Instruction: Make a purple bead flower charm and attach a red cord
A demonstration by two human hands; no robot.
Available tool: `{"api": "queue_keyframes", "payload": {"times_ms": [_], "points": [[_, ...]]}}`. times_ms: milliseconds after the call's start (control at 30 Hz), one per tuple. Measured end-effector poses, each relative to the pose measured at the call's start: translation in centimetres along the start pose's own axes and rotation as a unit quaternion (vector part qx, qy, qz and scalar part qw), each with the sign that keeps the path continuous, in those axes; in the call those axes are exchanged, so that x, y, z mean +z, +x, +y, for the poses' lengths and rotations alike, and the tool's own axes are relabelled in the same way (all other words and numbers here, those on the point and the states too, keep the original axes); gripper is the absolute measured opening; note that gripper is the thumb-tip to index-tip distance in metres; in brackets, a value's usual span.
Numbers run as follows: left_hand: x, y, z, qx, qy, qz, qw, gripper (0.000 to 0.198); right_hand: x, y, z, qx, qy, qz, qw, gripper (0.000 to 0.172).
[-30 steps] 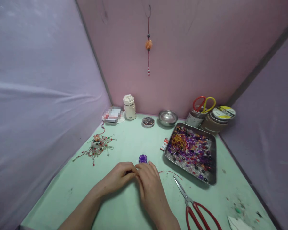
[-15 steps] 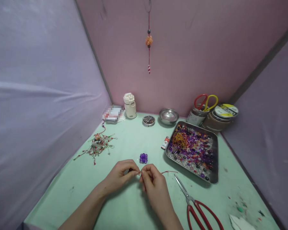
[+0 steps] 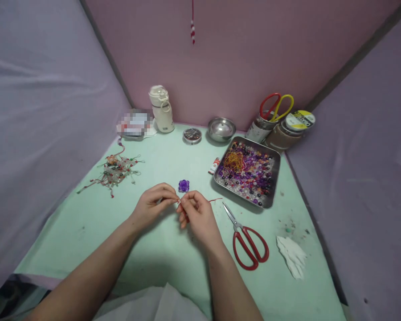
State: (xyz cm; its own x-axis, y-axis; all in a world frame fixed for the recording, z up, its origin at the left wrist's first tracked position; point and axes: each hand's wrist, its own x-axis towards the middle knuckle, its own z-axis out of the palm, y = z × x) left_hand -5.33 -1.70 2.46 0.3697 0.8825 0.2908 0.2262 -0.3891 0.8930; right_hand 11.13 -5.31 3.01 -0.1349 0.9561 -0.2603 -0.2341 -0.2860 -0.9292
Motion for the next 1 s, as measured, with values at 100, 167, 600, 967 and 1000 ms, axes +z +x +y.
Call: {"api": "queue_keyframes", "payload": {"times_ms": [100,167,600,967,1000], "points": [[0.17,0.02,0.06,0.000,0.000,0.010,1.000,0.011,0.07,-0.01,-0.03,0.006,0.006,-0.003,1.000,0.027],[0.28,0.03,0.09,0.002,-0.002,0.016,1.000,0.011,0.12,-0.01,-0.01,0.011,0.011,-0.004,1.000,0.027],[0.65,-0.16,0.06,-0.012,-0.033,0.021,0.999,0.014,-0.01,-0.08,-0.21,0.070,0.076,-0.022,0.994,0.028],[0.51,-0.21,0.31,-0.042,-0.073,0.004,0.996,0.010,-0.58,0.00,-0.14,0.131,0.117,-0.089,0.980,0.031],[0.50,-0.24,0.33,-0.053,-0.080,0.003,0.995,0.008,-0.65,-0.02,-0.13,0.137,0.122,-0.100,0.978,0.031]]}}
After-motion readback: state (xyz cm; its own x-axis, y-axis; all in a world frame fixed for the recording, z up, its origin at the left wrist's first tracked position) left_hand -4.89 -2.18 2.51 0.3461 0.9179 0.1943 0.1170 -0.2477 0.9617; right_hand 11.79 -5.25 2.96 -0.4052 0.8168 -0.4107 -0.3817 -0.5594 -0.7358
